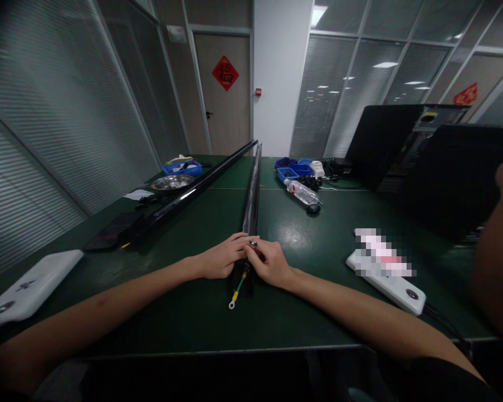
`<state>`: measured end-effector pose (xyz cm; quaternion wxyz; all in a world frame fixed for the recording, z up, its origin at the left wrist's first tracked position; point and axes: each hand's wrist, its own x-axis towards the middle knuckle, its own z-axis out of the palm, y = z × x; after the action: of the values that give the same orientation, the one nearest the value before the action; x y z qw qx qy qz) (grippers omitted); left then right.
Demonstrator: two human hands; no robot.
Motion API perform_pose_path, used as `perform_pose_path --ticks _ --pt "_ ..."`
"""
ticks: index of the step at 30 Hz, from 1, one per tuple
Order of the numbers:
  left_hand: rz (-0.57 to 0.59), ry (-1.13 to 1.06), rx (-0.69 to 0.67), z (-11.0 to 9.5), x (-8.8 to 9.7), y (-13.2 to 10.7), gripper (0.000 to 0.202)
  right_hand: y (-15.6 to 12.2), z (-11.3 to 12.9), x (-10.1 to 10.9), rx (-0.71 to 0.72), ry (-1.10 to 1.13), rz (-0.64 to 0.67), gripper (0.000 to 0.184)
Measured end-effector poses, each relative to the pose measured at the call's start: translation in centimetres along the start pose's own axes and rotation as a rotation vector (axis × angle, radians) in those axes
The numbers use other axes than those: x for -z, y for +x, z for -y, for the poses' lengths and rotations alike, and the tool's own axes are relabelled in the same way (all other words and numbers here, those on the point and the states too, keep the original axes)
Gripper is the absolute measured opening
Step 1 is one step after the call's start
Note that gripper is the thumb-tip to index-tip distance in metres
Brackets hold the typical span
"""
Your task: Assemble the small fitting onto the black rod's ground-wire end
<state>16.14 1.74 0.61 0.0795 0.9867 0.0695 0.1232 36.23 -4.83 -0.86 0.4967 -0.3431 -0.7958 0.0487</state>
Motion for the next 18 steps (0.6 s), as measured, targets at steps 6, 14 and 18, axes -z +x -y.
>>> perform_pose_path --ticks 6,14,18 --pt "-0.002 -0.004 -0.007 -0.01 0.09 0.02 0.071 0.11 0.13 0.03 -0.007 -0.006 -0.004 0.034" --pt "-0.019 -0.007 -0.016 0.07 -0.05 -0.02 0.069 0.22 0.20 0.18 0.001 0.016 0.013 0.031" --pt "-0.013 -0.003 -0.007 -0.05 0.11 0.01 0.065 0.30 0.27 0.34 0.003 0.033 0.035 0.030"
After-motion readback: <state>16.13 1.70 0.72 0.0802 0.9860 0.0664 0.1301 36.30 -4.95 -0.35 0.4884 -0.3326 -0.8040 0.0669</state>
